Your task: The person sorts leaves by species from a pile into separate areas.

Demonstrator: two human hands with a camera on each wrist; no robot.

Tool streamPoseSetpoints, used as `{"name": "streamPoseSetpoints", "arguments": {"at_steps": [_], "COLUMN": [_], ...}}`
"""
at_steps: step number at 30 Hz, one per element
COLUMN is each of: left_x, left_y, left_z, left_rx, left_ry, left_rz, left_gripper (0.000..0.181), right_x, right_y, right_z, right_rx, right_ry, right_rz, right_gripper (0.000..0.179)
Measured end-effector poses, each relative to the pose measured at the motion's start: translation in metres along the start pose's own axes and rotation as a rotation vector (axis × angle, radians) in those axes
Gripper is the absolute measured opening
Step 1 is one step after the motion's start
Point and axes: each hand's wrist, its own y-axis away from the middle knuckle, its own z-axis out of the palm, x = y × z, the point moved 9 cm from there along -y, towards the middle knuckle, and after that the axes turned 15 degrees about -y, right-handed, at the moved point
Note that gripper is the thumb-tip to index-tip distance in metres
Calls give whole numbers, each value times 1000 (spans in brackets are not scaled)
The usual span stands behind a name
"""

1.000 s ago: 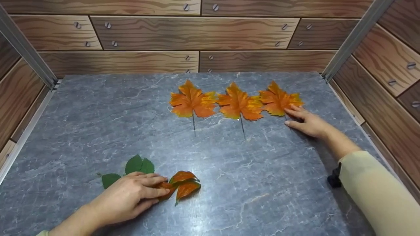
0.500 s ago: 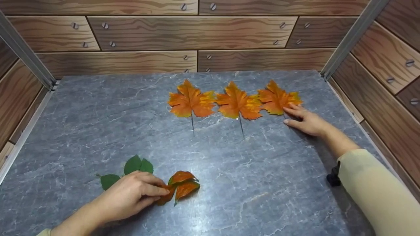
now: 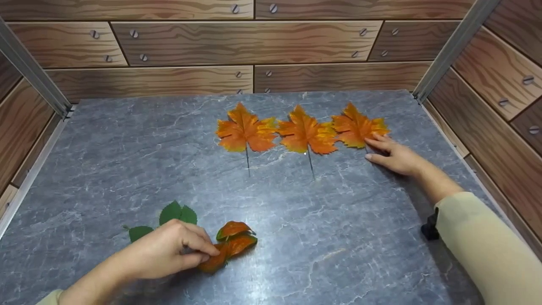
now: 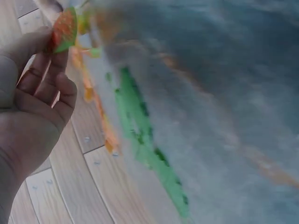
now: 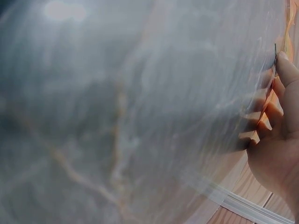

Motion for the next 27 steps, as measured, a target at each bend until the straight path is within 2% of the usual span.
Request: {"name": "streamPoseSetpoints", "arguments": {"at_steps": [4,11,16,21,24,27], "left_x": [5,3,-12,-29,-42,-58], "left_y": [-11,-38,-59,-82,-94,-104], "left_z": [-12,-20,-17,-16,-15,-11], "left_rx": [32,67,59,99,125,123], "left_ry": [59,24,35,53,67,67], "left_rz": [-35,-83,-136,-164,-195,-246], "left_gripper": [24,27,32,34,34,33], "right_x": [1,2,1,2,2,3], "right_y": [-1,-1,-1,-1,-1,-1], "right_z": [0,0,0,0,1,1], "right_rx": [-5,-7,-8,-15,-18,-16], "right_ry": [1,5,2,9,9,6], "right_rz": [3,11,9,13,22,22], "right_gripper": [75,76,75,77,78,77]}}
